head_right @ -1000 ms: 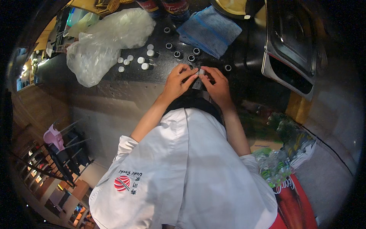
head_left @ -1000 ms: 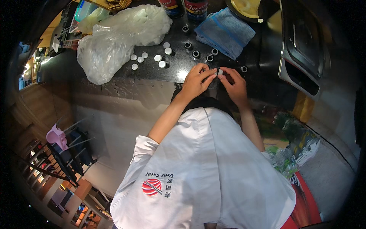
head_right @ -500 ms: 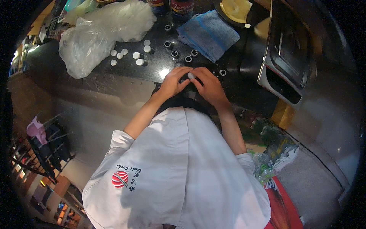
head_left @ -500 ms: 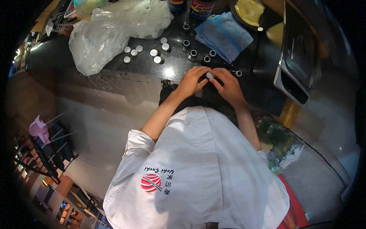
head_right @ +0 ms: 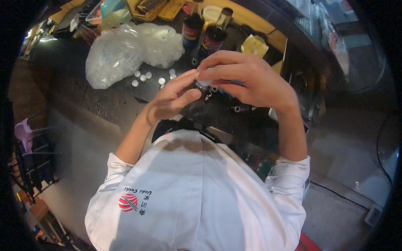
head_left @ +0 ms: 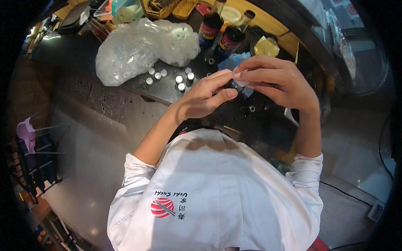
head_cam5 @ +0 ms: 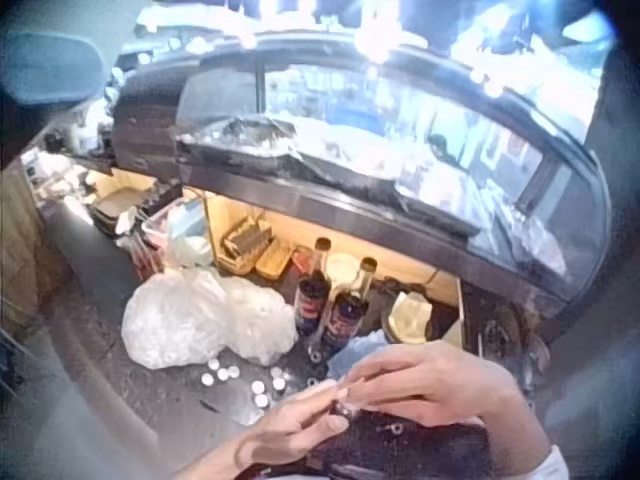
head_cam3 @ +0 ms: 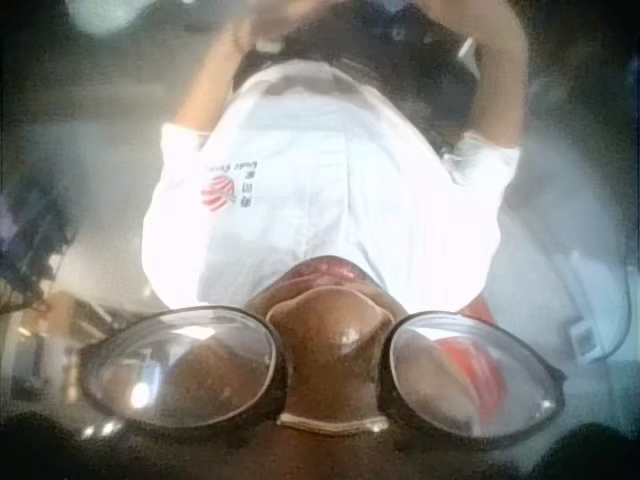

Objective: The person repeatedly picks small white circular pieces and black rings from a countertop, inserts the white pieces into the black rings, and places the assembled units into a metal tray. The person handles the items one at a time throughout the clip.

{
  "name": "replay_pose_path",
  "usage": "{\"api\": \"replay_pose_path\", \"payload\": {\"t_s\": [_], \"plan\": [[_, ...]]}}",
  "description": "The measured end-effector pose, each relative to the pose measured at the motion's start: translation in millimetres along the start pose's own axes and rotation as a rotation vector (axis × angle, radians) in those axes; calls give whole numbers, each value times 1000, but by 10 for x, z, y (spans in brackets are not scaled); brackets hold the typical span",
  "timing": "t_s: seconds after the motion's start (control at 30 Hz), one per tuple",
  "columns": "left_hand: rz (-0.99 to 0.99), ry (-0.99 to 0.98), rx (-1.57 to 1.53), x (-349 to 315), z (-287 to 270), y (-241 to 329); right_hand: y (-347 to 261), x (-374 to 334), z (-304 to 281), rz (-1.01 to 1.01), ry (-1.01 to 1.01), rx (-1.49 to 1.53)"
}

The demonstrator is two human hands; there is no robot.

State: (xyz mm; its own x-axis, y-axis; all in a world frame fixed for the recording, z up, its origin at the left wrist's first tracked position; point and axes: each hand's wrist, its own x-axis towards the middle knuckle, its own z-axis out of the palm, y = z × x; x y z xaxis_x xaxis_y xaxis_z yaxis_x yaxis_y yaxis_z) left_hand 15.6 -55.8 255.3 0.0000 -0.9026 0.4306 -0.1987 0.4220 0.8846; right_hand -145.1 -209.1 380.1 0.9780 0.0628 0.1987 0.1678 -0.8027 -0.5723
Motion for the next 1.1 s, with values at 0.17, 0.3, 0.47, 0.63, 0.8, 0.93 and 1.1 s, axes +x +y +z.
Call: {"api": "replay_pose_path", "payload": {"t_s": [0.17, 0.3, 0.47, 0.63, 0.8, 0.93, 1.1], "plan": [[-81, -159, -673, 125, -343, 286, -341, 500, -504, -157, -156, -15], [-41, -110, -932, 266, -555, 400, -564, 828, -680, -177, -77, -153], [141, 310, -446, 392, -661, 392, -611, 1030, -659, 50, 18, -228], [127, 257, -750, 287, -836, 283, -587, 1178, -560, 21, -3, -150], [-156, -188, -1304, 258, -1039, 166, -688, 1321, -466, -8, -71, -152], [-442, -349, -1509, 186, -1086, -72, -760, 1402, -297, -1, -131, -226], [-338, -7, -1211, 100, -1024, -95, -673, 1339, -84, 305, -110, -302]]}}
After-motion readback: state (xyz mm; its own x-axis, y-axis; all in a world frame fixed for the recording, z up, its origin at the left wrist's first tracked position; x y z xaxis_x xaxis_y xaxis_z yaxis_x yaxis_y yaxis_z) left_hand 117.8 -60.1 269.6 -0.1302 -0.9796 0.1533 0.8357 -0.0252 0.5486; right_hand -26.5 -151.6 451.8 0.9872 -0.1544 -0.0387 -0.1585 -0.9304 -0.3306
